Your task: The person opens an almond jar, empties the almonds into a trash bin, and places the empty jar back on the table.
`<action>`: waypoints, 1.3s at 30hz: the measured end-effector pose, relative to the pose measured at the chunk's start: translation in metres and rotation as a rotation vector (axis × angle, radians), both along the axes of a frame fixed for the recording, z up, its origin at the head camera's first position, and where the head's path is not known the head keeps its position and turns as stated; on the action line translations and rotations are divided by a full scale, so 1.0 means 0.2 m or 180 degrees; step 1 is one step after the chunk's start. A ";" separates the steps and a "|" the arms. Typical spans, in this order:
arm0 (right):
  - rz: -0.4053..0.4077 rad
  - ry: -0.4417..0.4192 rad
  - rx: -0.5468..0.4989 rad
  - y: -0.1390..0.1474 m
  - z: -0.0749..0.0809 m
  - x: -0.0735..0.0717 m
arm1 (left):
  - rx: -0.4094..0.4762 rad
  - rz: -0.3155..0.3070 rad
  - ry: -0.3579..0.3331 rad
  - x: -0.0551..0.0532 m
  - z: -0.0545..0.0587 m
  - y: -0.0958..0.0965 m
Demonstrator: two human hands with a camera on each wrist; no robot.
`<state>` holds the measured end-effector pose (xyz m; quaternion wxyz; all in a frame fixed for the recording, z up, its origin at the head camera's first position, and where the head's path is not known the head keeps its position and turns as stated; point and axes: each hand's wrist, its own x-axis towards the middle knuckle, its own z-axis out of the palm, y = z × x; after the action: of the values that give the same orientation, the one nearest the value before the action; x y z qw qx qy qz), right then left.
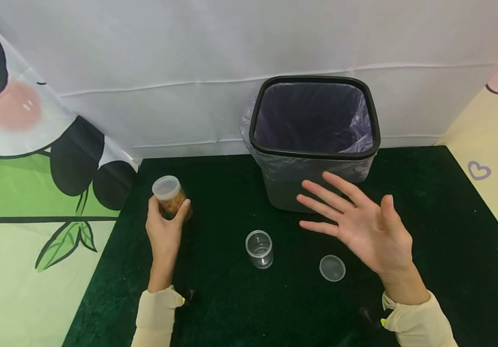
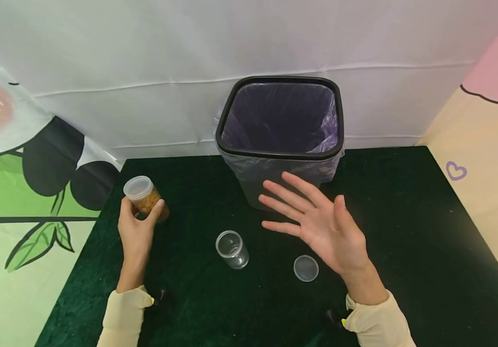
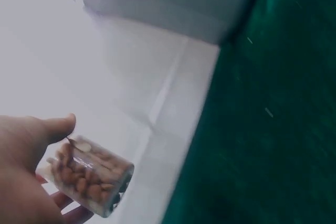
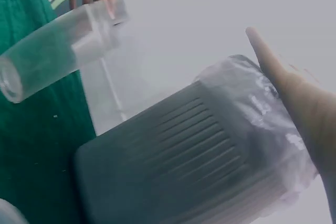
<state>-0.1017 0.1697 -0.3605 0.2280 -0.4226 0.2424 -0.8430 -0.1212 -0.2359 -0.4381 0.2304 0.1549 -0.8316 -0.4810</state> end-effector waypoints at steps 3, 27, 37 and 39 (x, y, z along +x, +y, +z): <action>-0.0138 0.0164 -0.0023 -0.01 0.04 0.01 | -0.0113 -0.0120 0.0274 0.03 0.10 0.08; -0.0773 0.0882 -0.0113 -0.05 0.06 0.03 | -0.1331 -0.1495 0.1741 0.23 0.48 0.72; -0.1928 0.1249 0.0689 -0.08 0.09 0.10 | -0.1866 -0.1612 0.2072 0.22 0.49 0.84; -0.2059 0.1302 0.0784 -0.08 0.10 0.11 | -0.1926 -0.1605 0.2070 0.22 0.49 0.86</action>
<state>-0.0807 0.1534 -0.3397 -0.0531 -0.4530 0.5026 -0.7344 -0.0779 -0.0649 -0.3403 0.3887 -0.2819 -0.8305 -0.2825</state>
